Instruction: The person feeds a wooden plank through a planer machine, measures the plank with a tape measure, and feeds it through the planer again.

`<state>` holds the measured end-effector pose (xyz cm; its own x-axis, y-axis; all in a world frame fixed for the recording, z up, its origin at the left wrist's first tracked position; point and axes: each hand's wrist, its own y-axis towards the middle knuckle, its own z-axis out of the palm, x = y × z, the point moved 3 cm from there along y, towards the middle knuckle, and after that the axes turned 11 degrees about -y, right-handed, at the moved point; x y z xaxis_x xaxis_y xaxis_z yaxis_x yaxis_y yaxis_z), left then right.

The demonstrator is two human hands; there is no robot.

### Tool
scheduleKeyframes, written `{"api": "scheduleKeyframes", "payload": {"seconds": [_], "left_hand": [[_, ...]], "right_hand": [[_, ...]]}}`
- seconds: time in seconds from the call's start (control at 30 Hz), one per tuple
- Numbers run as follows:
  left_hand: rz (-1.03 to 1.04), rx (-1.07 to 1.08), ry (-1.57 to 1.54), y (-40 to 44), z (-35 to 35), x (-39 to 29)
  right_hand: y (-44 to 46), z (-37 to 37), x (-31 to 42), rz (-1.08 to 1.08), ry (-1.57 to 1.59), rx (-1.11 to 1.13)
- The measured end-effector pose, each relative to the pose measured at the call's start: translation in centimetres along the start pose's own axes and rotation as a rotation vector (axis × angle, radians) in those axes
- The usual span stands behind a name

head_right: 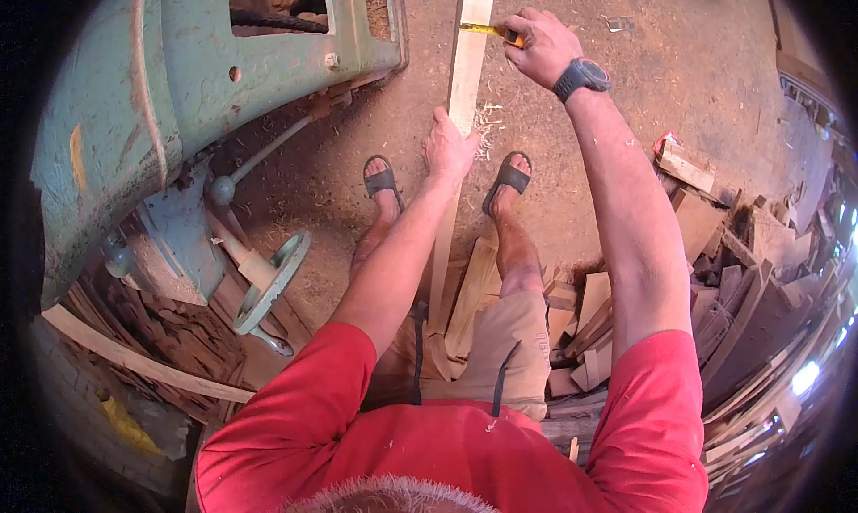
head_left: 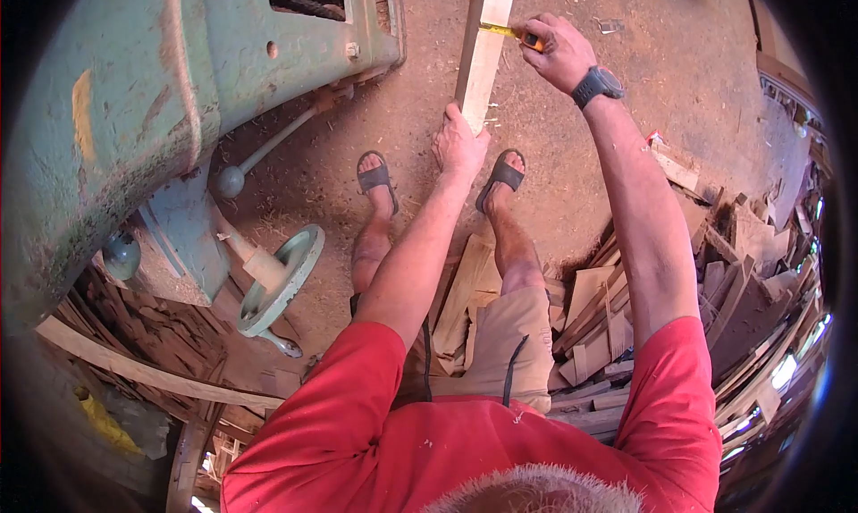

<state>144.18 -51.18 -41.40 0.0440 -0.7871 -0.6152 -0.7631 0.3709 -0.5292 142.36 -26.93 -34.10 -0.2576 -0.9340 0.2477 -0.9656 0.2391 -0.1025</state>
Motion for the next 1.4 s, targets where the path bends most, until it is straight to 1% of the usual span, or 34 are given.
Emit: {"api": "scheduleKeyframes", "payload": {"seconds": [0.07, 0.23, 0.3, 0.37, 0.43, 0.5, 0.63, 0.8, 0.87, 0.93, 1.0, 1.07, 1.13, 1.2, 1.27, 1.3, 1.4], "left_hand": [[0.011, -0.004, -0.009, 0.0, 0.1, -0.1], [-0.102, 0.065, 0.005, 0.0, -0.1, -0.5], [-0.100, 0.066, 0.003, 0.0, -0.2, -0.6], [-0.100, 0.068, 0.003, -0.1, -0.2, -0.6], [-0.053, 0.038, 0.012, -0.1, -0.3, -0.7], [-0.072, 0.051, 0.005, -0.1, -0.3, -0.8], [-0.085, 0.064, -0.007, -0.2, -0.4, -1.1], [-0.076, 0.061, -0.026, -0.2, -0.7, -1.1], [-0.062, 0.053, -0.029, -0.2, -0.8, -0.8], [-0.057, 0.066, -0.032, -0.1, -0.8, -0.7], [-0.058, 0.066, -0.037, -0.1, -0.7, -0.7], [-0.065, 0.067, -0.038, -0.1, -0.8, -0.4], [-0.083, 0.081, -0.122, -0.1, -1.0, -0.4], [-0.071, 0.074, -0.119, 0.0, -1.1, -0.4], [-0.061, 0.068, -0.107, 0.0, -1.3, -0.2], [-0.072, 0.074, -0.110, 0.2, -1.1, 0.0], [-0.079, 0.079, -0.128, 0.5, -1.2, 0.3]], "right_hand": [[0.2, 0.0, -0.1, 0.020, -0.004, 0.018], [0.6, -0.1, -0.4, 0.024, 0.005, 0.066], [0.8, 0.0, -0.7, 0.059, 0.018, 0.126], [1.1, 0.0, -0.9, 0.058, 0.042, 0.141], [1.4, 0.0, -1.1, 0.055, 0.066, 0.155], [1.5, 0.1, -1.2, 0.078, 0.069, 0.213], [1.8, 0.1, -1.5, 0.075, 0.089, 0.218], [2.2, 0.1, -1.7, 0.119, 0.164, 0.298], [2.3, 0.2, -1.7, 0.092, 0.146, 0.271], [2.2, 0.0, -1.0, 0.063, 0.127, 0.247], [1.0, 0.0, -0.1, 0.100, 0.193, 0.240], [-0.7, 0.8, 1.5, 0.084, 0.257, 0.248], [-2.4, 2.2, 3.1, 0.107, 0.363, 0.404], [-3.7, 3.3, 4.3, 0.067, 0.361, 0.379], [-4.7, 4.9, 5.1, 0.060, 0.331, 0.467], [-5.1, 5.0, 5.2, 0.103, 0.351, 0.498], [-5.4, 5.1, 4.9, 0.113, 0.385, 0.468]]}}
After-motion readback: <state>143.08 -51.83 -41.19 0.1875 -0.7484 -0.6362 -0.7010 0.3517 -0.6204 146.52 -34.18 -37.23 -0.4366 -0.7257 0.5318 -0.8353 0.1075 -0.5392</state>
